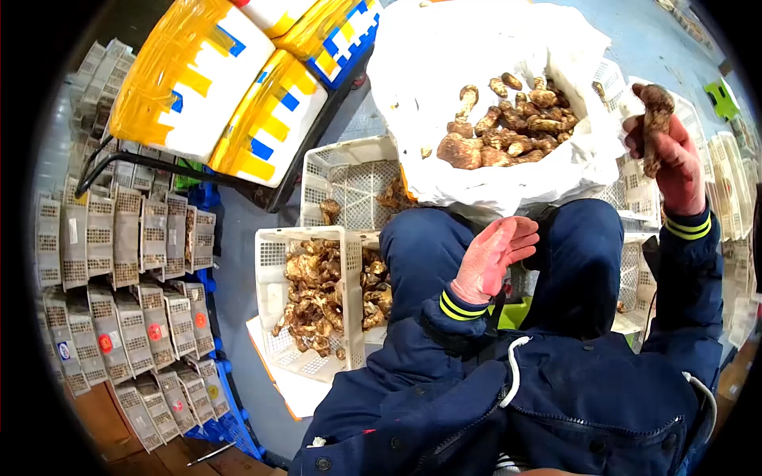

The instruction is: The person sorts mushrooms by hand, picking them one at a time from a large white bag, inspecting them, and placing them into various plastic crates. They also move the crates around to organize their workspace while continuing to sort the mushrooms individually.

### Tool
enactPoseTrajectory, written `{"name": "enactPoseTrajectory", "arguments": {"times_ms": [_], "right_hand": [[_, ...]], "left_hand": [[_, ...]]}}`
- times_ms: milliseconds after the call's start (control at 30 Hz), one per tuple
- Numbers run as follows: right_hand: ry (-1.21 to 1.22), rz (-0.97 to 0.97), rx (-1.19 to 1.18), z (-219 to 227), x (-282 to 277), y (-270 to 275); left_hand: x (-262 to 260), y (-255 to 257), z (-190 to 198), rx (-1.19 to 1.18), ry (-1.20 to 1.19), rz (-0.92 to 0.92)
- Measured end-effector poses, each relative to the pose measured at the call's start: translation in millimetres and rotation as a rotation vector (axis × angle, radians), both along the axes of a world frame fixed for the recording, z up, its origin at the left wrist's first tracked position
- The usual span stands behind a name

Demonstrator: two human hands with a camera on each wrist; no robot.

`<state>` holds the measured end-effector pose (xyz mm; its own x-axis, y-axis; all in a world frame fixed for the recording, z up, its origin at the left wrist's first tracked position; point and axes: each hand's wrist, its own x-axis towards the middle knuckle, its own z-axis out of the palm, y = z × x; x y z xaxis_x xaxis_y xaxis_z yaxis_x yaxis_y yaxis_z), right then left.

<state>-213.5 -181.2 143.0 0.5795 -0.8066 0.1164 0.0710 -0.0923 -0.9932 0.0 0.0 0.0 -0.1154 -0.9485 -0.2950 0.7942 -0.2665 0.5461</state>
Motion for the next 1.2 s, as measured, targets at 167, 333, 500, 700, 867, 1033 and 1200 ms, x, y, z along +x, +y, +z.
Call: {"name": "enactPoseTrajectory", "arguments": {"times_ms": [167, 333, 500, 700, 867, 1033, 1200], "right_hand": [[-0.01, 0.23, 0.183, -12.8, 89.3, 27.7], [0.033, 0.286, 0.257, -36.9, 140.5, 25.9], [-0.03, 0.309, 0.324, -58.6, 148.8, 28.8], [-0.149, 0.247, 0.498, -81.8, 143.6, 72.2], [-0.246, 0.234, 0.604, -99.5, 138.8, 84.5], [-0.442, 0.225, 0.535, -94.9, 117.5, 85.1], [-0.388, -0.1, 0.251, -42.7, 1.4, 87.7]], "left_hand": [[21.5, 3.8, 4.6, -0.034, 0.019, 0.065], [38.1, 6.7, 8.8, -0.009, -0.017, 0.137], [43.3, 4.6, -11.1, -0.021, 0.035, 0.17], [44.3, 2.6, -5.0, -0.056, -0.017, 0.207], [42.3, -1.7, -20.8, -0.167, 0.024, 0.222], [43.2, -3.6, -35.2, -0.123, -0.004, 0.169], [18.9, -11.4, -36.3, -0.155, 0.042, 0.109]]}}
